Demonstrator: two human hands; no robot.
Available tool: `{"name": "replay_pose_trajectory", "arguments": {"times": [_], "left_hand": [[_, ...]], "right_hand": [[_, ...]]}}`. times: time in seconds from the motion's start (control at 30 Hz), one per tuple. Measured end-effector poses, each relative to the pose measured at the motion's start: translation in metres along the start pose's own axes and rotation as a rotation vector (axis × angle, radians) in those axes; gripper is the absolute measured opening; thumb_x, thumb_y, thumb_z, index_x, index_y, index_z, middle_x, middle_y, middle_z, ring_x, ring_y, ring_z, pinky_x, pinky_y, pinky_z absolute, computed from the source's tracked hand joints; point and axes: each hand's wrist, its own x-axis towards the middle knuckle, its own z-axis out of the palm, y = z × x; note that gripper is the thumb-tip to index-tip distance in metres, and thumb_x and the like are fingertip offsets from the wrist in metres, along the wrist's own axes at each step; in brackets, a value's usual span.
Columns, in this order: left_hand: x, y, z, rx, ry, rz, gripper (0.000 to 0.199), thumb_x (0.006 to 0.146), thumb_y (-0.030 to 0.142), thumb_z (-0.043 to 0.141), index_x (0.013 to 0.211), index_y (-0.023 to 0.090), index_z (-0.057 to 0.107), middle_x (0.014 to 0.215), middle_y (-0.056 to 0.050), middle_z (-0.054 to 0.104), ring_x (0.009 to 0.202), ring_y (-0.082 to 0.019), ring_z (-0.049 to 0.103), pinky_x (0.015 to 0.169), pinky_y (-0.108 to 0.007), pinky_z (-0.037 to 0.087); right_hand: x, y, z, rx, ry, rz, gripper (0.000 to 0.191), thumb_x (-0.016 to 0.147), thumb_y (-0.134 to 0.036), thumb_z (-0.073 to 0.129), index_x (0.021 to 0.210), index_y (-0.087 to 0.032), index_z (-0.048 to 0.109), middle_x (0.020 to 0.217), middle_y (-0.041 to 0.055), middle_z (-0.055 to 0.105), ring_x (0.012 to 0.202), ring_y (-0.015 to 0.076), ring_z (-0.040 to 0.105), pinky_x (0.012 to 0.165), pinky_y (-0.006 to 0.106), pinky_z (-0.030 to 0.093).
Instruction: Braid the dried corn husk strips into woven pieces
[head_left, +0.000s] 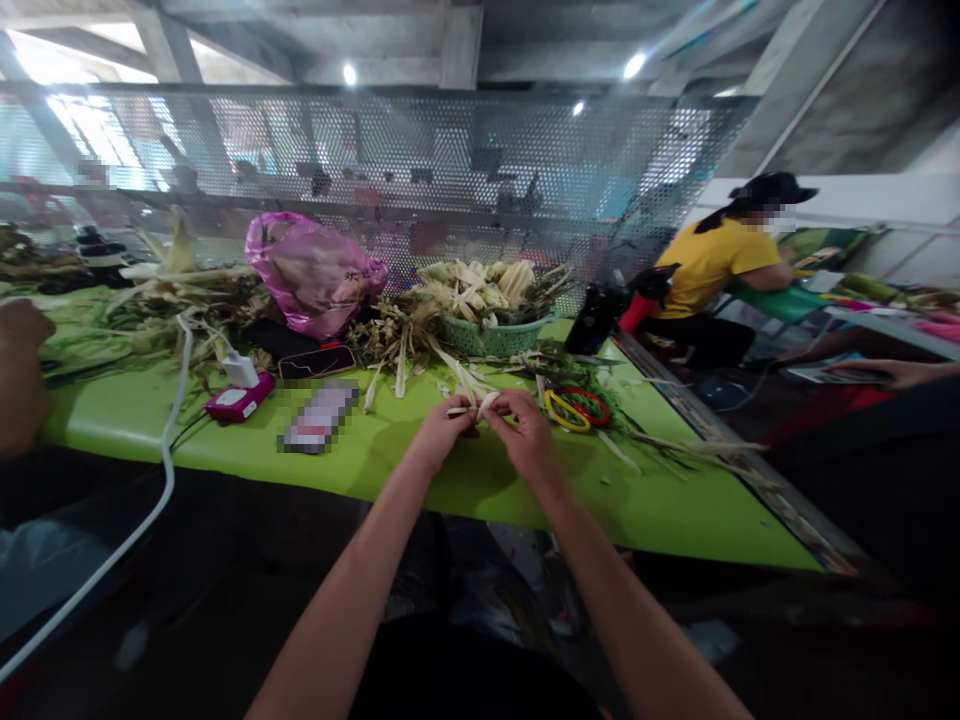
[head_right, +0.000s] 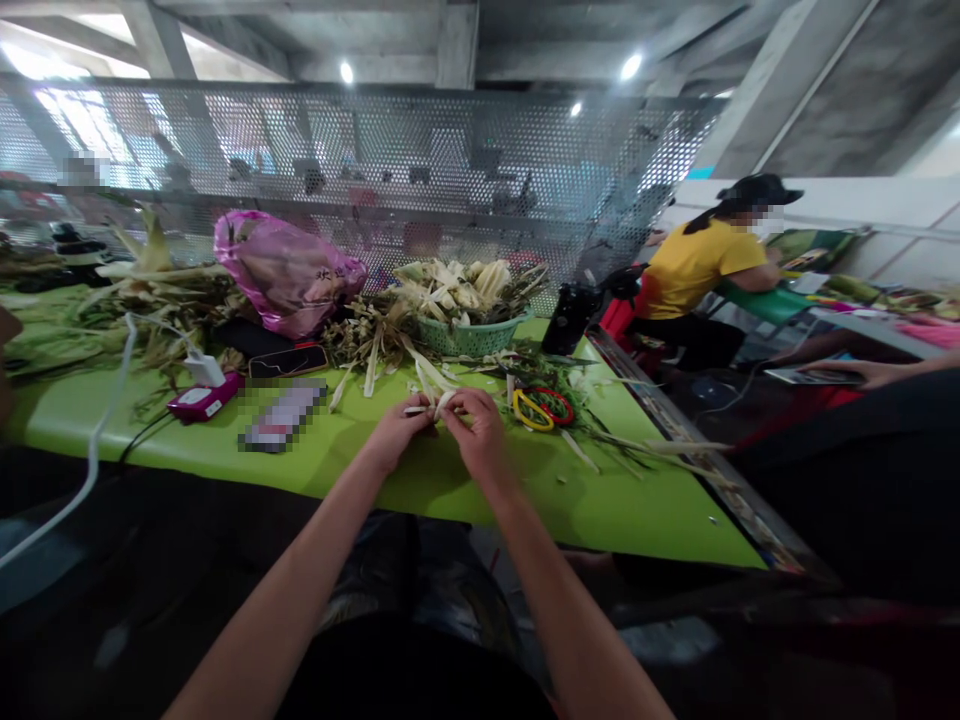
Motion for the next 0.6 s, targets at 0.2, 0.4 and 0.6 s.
{"name": "replay_pose_trajectory", "arguments": {"times": [0.2,0.4,0.6], "left_hand": [[-0.0016,0.0018,0.0014,0.036,-0.074,0.005,0.026,0.065,0.037,0.07,0.075,0.016,0.059,0.07,0.002,0.053,0.062,-0.009,0.05,0.064,-0.023,0.043],[-0.0016,0.0023,0.0031,0.128,-0.038,0.03,0.033,0.064,0.044,0.071,0.072,0.016,0.057,0.066,0.002,0.051,0.06,-0.009,0.048,0.061,-0.022,0.04],[0.0011,-0.0004,0.0006,0.132,0.118,0.034,0.03,0.064,0.041,0.069,0.062,0.017,0.051,0.055,0.005,0.043,0.053,-0.009,0.041,0.055,-0.022,0.035]], "right_hand": [[-0.0011,0.0045,-0.0021,-0.058,0.035,0.094,0.014,0.081,-0.035,0.059,0.076,-0.022,0.06,0.079,0.0019,0.063,0.079,0.0196,0.056,0.077,0.034,0.043],[-0.0007,0.0078,-0.0003,0.005,0.026,0.141,0.018,0.08,-0.037,0.059,0.075,-0.021,0.061,0.076,0.0019,0.063,0.076,0.0192,0.057,0.076,0.033,0.044],[-0.0023,0.0024,-0.0036,0.163,-0.018,0.26,0.021,0.077,-0.037,0.063,0.09,-0.02,0.063,0.085,0.003,0.066,0.075,0.0178,0.059,0.072,0.031,0.047]]}}
